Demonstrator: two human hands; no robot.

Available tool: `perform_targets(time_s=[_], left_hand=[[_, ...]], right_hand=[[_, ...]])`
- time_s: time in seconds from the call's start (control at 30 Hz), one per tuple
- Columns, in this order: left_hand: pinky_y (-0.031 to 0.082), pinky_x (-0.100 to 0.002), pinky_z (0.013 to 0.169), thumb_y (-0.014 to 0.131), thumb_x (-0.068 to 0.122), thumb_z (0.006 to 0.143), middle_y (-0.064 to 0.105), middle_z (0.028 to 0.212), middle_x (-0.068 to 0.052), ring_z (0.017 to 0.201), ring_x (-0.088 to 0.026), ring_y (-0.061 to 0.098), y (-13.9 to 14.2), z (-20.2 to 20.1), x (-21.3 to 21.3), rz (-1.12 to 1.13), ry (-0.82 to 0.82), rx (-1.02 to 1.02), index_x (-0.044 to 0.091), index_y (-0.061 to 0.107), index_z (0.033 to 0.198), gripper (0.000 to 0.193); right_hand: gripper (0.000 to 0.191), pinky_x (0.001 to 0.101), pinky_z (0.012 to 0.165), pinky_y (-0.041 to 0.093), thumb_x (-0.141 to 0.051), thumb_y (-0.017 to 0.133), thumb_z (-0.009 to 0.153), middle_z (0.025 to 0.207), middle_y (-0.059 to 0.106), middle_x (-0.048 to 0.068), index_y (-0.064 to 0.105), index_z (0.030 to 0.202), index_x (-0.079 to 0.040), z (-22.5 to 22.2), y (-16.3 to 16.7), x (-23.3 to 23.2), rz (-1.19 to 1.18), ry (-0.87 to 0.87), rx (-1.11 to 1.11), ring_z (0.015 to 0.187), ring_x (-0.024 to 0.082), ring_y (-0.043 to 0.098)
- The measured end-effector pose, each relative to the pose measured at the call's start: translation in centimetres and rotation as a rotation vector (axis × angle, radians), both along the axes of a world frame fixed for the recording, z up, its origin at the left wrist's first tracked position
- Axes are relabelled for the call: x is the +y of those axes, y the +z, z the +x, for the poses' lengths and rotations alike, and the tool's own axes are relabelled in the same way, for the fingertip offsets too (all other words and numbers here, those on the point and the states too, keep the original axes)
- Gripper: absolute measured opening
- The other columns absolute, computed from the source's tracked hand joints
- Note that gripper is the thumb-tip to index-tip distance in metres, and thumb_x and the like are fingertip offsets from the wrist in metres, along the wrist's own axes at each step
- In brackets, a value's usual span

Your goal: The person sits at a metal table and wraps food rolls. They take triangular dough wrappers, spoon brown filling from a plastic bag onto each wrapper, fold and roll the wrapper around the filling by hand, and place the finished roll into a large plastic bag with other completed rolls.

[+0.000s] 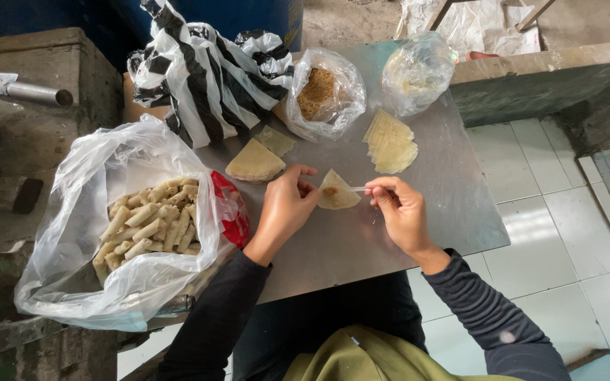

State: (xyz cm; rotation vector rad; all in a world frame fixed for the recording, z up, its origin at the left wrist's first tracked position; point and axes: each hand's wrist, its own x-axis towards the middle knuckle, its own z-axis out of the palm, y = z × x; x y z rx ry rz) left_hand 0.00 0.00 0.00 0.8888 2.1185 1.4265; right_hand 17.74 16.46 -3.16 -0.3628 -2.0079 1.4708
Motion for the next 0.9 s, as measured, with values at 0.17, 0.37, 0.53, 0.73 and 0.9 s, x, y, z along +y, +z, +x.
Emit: perform_targets(time_s=[0.17,0.37,0.53,0.73,0.9], left_hand=[[0.057,-0.030,0.063,0.068,0.007,0.081,0.076,0.085,-0.010,0.070,-0.016,0.072,-0.5,0.2,-1.2,0.038,0.002,-0.022,-0.002,0.066,0.118,0.039],[0.057,-0.031,0.062,0.069,0.008,0.081,0.076,0.084,-0.011,0.068,-0.016,0.073,-0.4,0.6,-1.1,0.035,-0.013,0.001,-0.001,0.065,0.118,0.039],[0.056,-0.031,0.061,0.067,0.011,0.084,0.076,0.082,-0.012,0.065,-0.019,0.072,-0.1,0.8,-0.5,0.011,0.006,0.015,0.000,0.067,0.117,0.034],[0.056,-0.032,0.060,0.063,0.008,0.087,0.075,0.081,-0.012,0.065,-0.020,0.072,-0.2,0.9,-0.7,0.034,0.002,-0.003,-0.001,0.066,0.117,0.031],[0.058,-0.030,0.062,0.056,0.001,0.086,0.075,0.085,-0.012,0.071,-0.018,0.077,-0.5,1.0,-1.2,0.081,-0.033,-0.056,-0.002,0.062,0.120,0.035]], right_hand=[[0.016,0.0240,0.073,0.057,0.005,0.066,0.097,0.100,0.071,0.006,0.070,0.109,-0.005,1.3,2.1,-2.8,0.426,0.029,0.037,0.082,0.012,0.068],[0.021,0.0256,0.075,0.059,0.008,0.068,0.095,0.099,0.070,0.007,0.069,0.111,-0.005,2.7,2.6,-3.3,0.613,-0.028,0.081,0.085,0.016,0.071],[0.014,0.0261,0.076,0.056,0.003,0.067,0.099,0.101,0.069,0.009,0.066,0.111,-0.004,5.1,1.3,-2.2,0.666,-0.182,0.102,0.088,0.017,0.069],[0.008,0.0248,0.080,0.054,-0.003,0.054,0.111,0.104,0.065,0.010,0.058,0.116,0.002,5.7,-1.4,-1.0,0.272,-0.299,0.266,0.084,0.010,0.062],[0.010,0.0258,0.080,0.054,-0.006,0.054,0.113,0.103,0.065,0.008,0.059,0.116,0.001,5.8,-2.3,-0.5,0.152,-0.406,0.306,0.084,0.011,0.062]])
